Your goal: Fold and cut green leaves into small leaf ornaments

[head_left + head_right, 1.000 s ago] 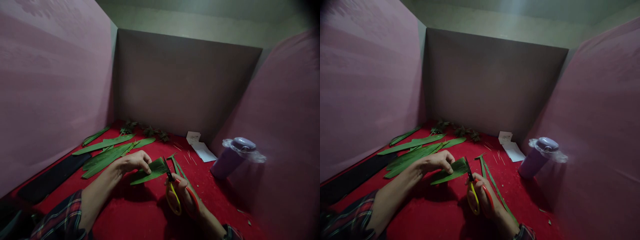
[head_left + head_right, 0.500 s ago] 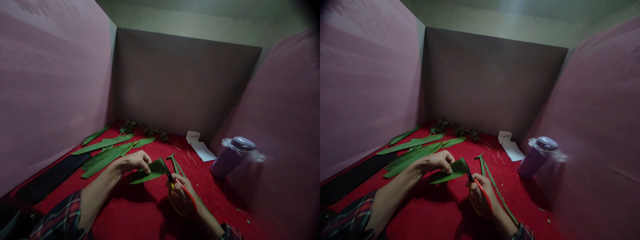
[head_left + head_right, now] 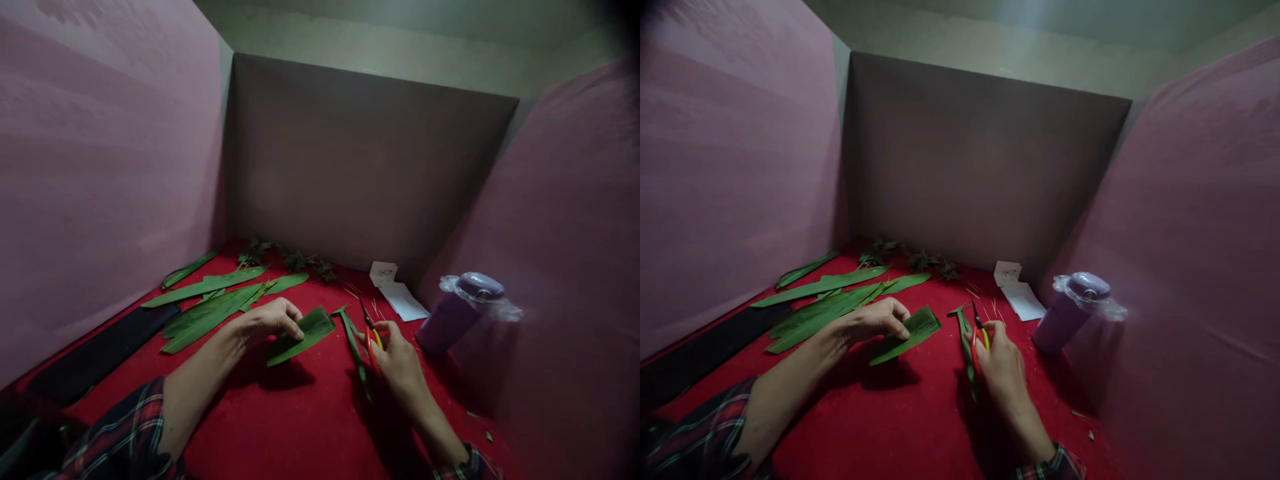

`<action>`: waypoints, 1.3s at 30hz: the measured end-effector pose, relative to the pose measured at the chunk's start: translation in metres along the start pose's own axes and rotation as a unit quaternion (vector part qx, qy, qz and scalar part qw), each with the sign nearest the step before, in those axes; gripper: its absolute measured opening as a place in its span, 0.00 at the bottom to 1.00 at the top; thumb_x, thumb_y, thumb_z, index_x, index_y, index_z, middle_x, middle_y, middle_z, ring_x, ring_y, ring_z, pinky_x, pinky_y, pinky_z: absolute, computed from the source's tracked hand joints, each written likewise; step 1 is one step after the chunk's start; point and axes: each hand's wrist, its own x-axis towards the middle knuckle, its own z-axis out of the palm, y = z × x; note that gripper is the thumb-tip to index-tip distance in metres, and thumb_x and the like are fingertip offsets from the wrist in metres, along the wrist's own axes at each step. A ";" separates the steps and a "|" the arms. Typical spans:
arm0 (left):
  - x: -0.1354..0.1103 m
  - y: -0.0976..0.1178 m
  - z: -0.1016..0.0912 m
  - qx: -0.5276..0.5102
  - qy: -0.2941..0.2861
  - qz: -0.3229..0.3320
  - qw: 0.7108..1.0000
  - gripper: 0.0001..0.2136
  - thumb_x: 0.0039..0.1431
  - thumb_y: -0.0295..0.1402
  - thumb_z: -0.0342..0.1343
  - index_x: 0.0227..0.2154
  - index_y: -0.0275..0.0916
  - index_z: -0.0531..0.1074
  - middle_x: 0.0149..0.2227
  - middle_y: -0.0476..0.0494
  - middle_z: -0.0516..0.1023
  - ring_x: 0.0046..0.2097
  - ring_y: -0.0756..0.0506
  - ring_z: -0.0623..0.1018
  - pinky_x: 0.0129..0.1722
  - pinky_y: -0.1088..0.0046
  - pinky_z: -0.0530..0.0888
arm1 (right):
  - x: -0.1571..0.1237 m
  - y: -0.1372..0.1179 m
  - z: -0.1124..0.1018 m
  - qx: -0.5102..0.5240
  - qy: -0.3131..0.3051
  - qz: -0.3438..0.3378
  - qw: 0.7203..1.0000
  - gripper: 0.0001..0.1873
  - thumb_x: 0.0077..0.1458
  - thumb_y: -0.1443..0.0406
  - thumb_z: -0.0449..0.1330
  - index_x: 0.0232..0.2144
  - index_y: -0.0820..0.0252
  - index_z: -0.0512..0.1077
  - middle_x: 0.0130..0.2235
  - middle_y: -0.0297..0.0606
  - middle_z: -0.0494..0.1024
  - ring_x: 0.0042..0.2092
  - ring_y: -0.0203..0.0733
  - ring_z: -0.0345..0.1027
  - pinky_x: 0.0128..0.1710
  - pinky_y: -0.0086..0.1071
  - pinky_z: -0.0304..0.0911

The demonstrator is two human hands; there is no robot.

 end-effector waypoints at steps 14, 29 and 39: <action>0.010 -0.005 0.007 -0.080 0.055 0.028 0.995 0.09 0.33 0.32 0.62 0.19 0.34 0.69 0.16 0.53 0.67 0.18 0.54 0.64 0.20 0.77 0.58 | 0.017 0.040 -0.003 -0.298 -0.073 -0.031 0.951 0.18 0.54 0.68 0.50 0.48 0.58 0.67 0.38 0.43 0.74 0.36 0.43 0.69 0.31 0.30 0.54; 0.010 -0.009 0.054 -0.146 0.065 0.109 0.981 0.13 0.34 0.35 0.65 0.21 0.33 0.70 0.21 0.49 0.71 0.22 0.54 0.68 0.24 0.77 0.62 | -0.011 -0.005 0.024 0.235 -0.090 -0.113 0.961 0.17 0.55 0.54 0.52 0.31 0.61 0.70 0.28 0.37 0.74 0.28 0.39 0.64 0.27 0.30 0.58; 0.007 -0.010 0.082 -0.193 0.061 0.136 0.970 0.18 0.30 0.38 0.67 0.22 0.32 0.69 0.21 0.47 0.72 0.21 0.52 0.69 0.22 0.77 0.63 | -0.018 -0.005 0.042 0.385 -0.111 -0.089 0.912 0.15 0.50 0.57 0.59 0.35 0.62 0.72 0.31 0.38 0.76 0.33 0.42 0.68 0.33 0.33 0.63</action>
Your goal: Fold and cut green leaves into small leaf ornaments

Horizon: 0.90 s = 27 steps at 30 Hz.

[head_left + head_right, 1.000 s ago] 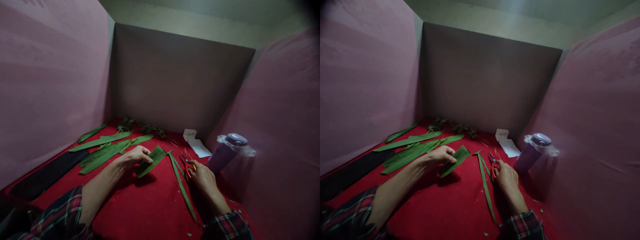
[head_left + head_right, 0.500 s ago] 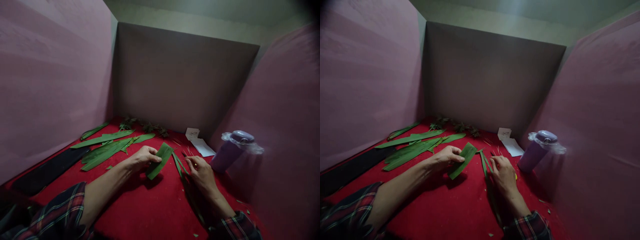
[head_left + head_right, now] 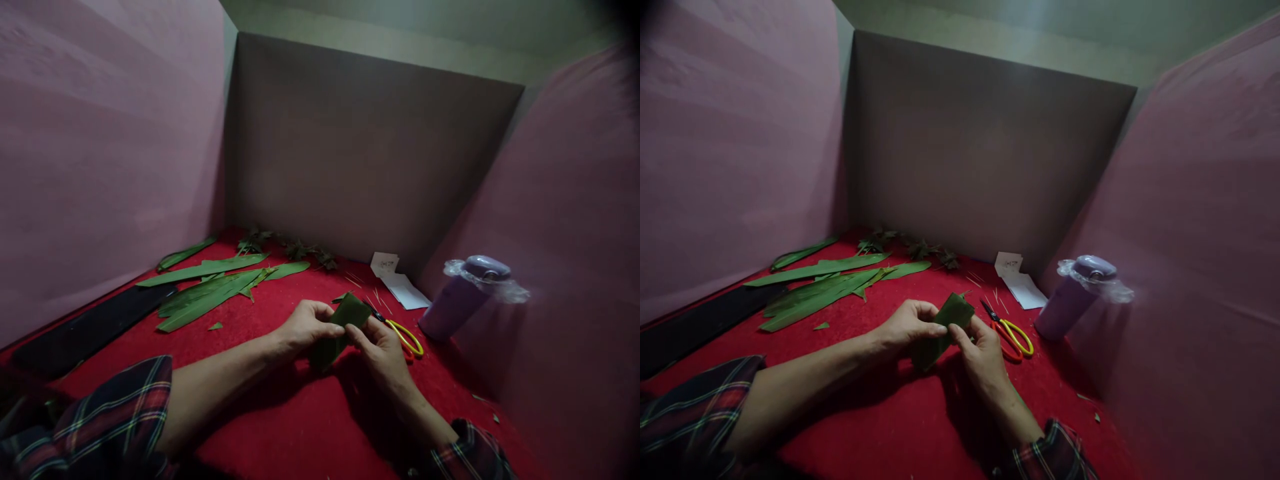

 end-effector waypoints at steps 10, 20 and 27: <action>0.001 0.009 -0.007 0.037 -0.011 0.028 0.999 0.21 0.38 0.48 0.62 0.22 0.31 0.72 0.19 0.47 0.71 0.22 0.54 0.66 0.25 0.77 0.61 | 0.003 -0.006 0.000 0.083 0.022 0.035 0.996 0.15 0.43 0.57 0.65 0.31 0.62 0.74 0.28 0.37 0.77 0.30 0.41 0.68 0.32 0.32 0.62; 0.004 0.007 -0.008 0.026 0.013 0.041 0.999 0.20 0.37 0.47 0.62 0.20 0.32 0.70 0.17 0.50 0.67 0.20 0.56 0.62 0.22 0.78 0.57 | 0.001 -0.010 -0.003 0.127 0.021 0.075 0.989 0.16 0.42 0.56 0.65 0.30 0.62 0.74 0.28 0.38 0.76 0.31 0.42 0.68 0.34 0.34 0.62; 0.006 0.010 -0.011 0.043 0.061 0.042 0.996 0.19 0.38 0.47 0.60 0.18 0.33 0.67 0.17 0.53 0.63 0.20 0.56 0.59 0.22 0.78 0.55 | -0.001 -0.020 -0.003 0.084 0.076 0.067 0.991 0.15 0.43 0.55 0.64 0.27 0.63 0.72 0.20 0.30 0.68 0.19 0.30 0.54 0.17 0.25 0.51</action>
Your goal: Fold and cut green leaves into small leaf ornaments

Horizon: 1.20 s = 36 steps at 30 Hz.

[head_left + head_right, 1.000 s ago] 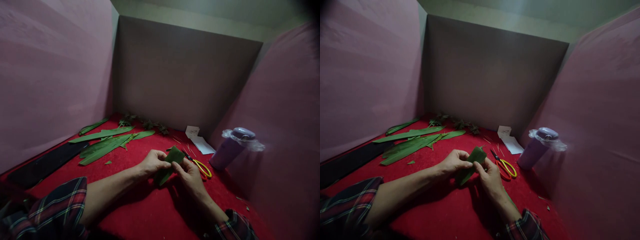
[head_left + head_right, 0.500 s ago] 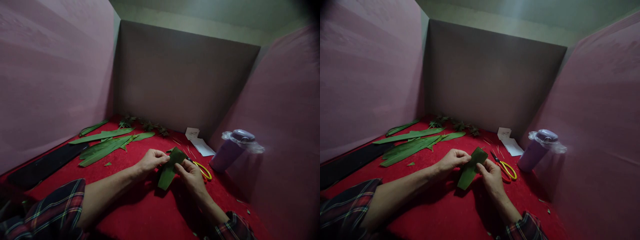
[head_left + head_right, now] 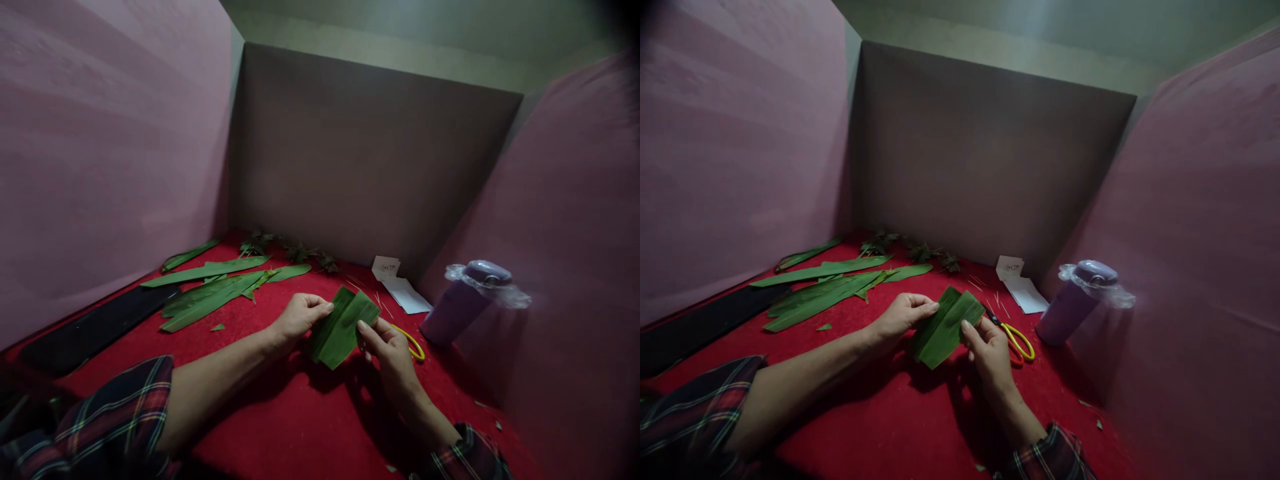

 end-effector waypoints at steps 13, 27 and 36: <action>0.012 0.020 -0.029 0.045 0.100 0.040 0.993 0.17 0.39 0.44 0.58 0.14 0.35 0.61 0.14 0.56 0.57 0.17 0.57 0.55 0.19 0.79 0.51 | 0.002 0.004 -0.004 -0.020 0.030 -0.028 0.999 0.15 0.45 0.55 0.61 0.24 0.62 0.68 0.18 0.29 0.63 0.18 0.30 0.51 0.16 0.26 0.48; 0.037 0.013 -0.086 0.463 0.204 0.049 0.861 0.06 0.44 0.28 0.52 0.19 0.37 0.74 0.22 0.45 0.74 0.28 0.48 0.69 0.29 0.75 0.60 | -0.002 0.000 0.000 -0.020 -0.012 0.004 1.000 0.15 0.44 0.55 0.62 0.25 0.63 0.70 0.19 0.30 0.64 0.20 0.31 0.52 0.16 0.24 0.48; 0.025 0.022 -0.069 0.516 0.256 0.088 0.813 0.10 0.50 0.36 0.54 0.32 0.39 0.75 0.37 0.38 0.76 0.42 0.41 0.71 0.37 0.70 0.64 | -0.001 0.009 -0.003 -0.173 0.006 -0.155 0.973 0.09 0.52 0.60 0.57 0.30 0.60 0.72 0.25 0.34 0.70 0.26 0.36 0.61 0.25 0.29 0.58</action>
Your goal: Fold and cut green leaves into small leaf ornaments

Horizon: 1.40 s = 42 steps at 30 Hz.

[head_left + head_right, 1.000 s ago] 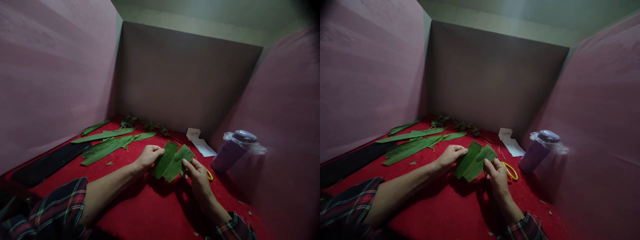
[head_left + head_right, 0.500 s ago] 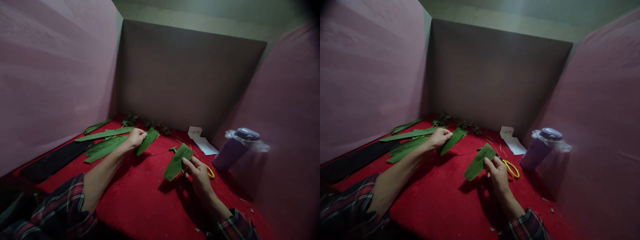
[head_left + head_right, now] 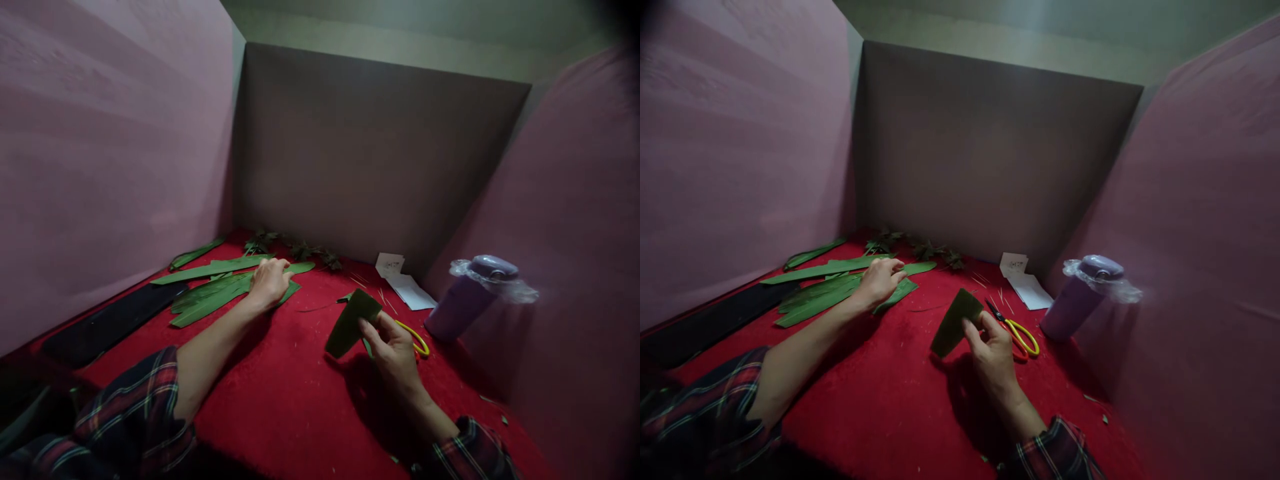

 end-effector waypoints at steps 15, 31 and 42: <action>-0.065 0.052 0.011 -0.601 -0.458 -0.158 0.636 0.17 0.42 0.43 0.62 0.29 0.32 0.71 0.25 0.45 0.71 0.24 0.52 0.70 0.25 0.75 0.67 | -0.002 -0.006 -0.016 -0.412 0.083 -0.417 0.806 0.17 0.48 0.75 0.61 0.38 0.48 0.75 0.38 0.40 0.73 0.42 0.44 0.64 0.42 0.37 0.62; -0.067 0.053 0.023 -0.527 -0.374 -0.082 0.759 0.14 0.33 0.36 0.66 0.20 0.32 0.69 0.20 0.47 0.73 0.22 0.51 0.70 0.25 0.75 0.65 | -0.001 -0.008 0.008 0.173 -0.035 0.121 0.977 0.14 0.46 0.55 0.62 0.27 0.60 0.69 0.22 0.30 0.67 0.20 0.31 0.56 0.19 0.25 0.55; -0.069 0.054 0.023 -0.497 -0.378 -0.071 0.778 0.15 0.38 0.41 0.62 0.20 0.32 0.67 0.18 0.51 0.68 0.20 0.54 0.67 0.23 0.77 0.63 | -0.002 -0.010 0.010 0.210 -0.021 0.118 0.970 0.11 0.44 0.60 0.64 0.22 0.61 0.68 0.22 0.29 0.69 0.24 0.31 0.60 0.24 0.25 0.57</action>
